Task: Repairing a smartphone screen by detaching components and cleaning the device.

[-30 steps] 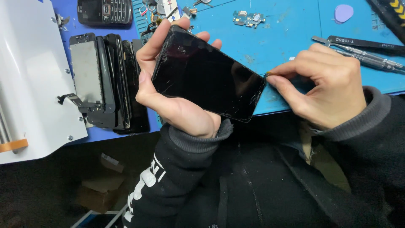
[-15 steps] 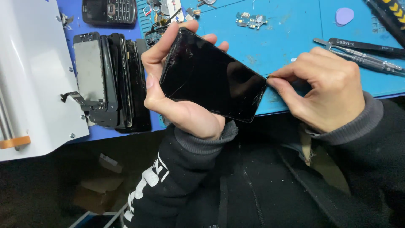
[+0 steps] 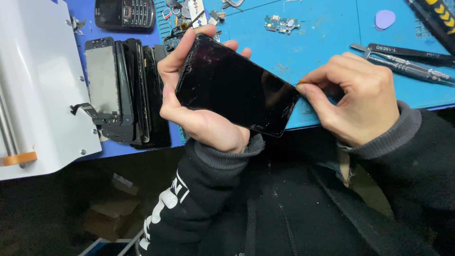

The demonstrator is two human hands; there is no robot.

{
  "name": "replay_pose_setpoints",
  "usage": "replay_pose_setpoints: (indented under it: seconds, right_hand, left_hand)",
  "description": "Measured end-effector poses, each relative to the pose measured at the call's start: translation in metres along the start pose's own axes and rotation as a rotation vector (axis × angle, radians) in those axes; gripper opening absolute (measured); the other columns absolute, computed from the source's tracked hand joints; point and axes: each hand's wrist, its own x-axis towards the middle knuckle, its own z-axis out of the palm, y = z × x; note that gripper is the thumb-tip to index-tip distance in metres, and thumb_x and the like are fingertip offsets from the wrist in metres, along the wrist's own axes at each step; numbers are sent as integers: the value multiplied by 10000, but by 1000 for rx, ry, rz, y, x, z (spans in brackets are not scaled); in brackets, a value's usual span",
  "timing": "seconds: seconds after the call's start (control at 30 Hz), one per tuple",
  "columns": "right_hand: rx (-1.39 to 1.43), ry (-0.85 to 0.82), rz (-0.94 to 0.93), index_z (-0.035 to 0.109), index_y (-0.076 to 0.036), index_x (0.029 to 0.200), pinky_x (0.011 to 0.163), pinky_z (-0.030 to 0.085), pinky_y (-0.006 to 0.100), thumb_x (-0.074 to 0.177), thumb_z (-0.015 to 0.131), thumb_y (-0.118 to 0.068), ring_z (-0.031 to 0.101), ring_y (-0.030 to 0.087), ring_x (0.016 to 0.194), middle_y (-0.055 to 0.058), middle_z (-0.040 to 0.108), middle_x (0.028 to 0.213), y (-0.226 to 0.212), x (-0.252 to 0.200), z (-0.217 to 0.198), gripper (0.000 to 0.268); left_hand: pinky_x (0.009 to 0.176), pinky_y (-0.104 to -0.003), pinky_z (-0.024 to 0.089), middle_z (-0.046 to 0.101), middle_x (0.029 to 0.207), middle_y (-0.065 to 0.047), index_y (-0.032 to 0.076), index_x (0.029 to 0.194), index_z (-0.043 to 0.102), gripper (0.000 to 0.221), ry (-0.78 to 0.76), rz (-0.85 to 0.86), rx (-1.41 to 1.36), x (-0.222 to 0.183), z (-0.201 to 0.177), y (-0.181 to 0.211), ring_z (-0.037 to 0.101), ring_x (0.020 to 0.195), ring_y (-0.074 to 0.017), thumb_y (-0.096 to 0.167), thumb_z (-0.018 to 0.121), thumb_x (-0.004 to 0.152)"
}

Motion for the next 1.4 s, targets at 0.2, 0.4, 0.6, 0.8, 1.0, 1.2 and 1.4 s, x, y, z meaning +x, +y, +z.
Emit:
replay_pose_setpoints:
  seconds: [0.2,0.4,0.6,0.8,1.0,1.2,1.4]
  right_hand:
    - [27,-1,19,744,-23,971,651,471,308,934,807,-52,611,197,720,85,648,817,1,1,1,79]
    - [43,5,4,736,-23,983,661,471,306,946,802,-49,612,193,715,82,648,834,1,2,1,79]
    - [39,13,-26,733,-24,971,660,467,304,941,801,-44,609,204,738,79,651,840,0,6,2,77]
    - [70,20,-17,735,-21,984,654,468,294,947,804,-45,610,190,723,77,648,837,-5,9,2,82]
    - [115,42,16,738,-20,992,635,470,271,955,804,-39,606,165,703,74,637,834,-11,15,5,78]
    - [127,79,-12,734,22,901,568,446,291,869,798,16,568,187,619,110,618,746,-44,44,-3,71]
    - [231,107,4,721,12,960,613,445,258,934,780,9,566,137,667,81,625,814,-47,50,-1,65]
  left_hand:
    - [939,-514,543,583,1296,-209,22,1350,532,518,29,-20,-34,-4,4,2,615,1016,-327,418,291,1119]
    - [952,-528,541,581,1295,-213,19,1369,524,535,34,-31,-29,-4,5,3,611,1025,-334,425,283,1118]
    - [961,-528,537,579,1294,-213,28,1367,520,532,35,-34,-32,-6,7,4,608,1035,-334,434,282,1118]
    - [960,-520,535,580,1274,-210,24,1376,520,532,22,-21,-14,-7,9,5,602,1025,-325,438,280,1144]
    - [959,-512,540,582,1273,-205,24,1361,520,530,33,-41,-4,-7,11,7,603,1024,-318,441,278,1142]
    - [939,-505,560,588,1259,-205,18,1347,537,505,19,2,59,-8,13,7,620,1011,-320,409,301,1132]
    - [972,-480,542,582,1282,-228,-5,1363,525,537,15,-35,33,-10,17,7,620,1032,-328,428,290,1147]
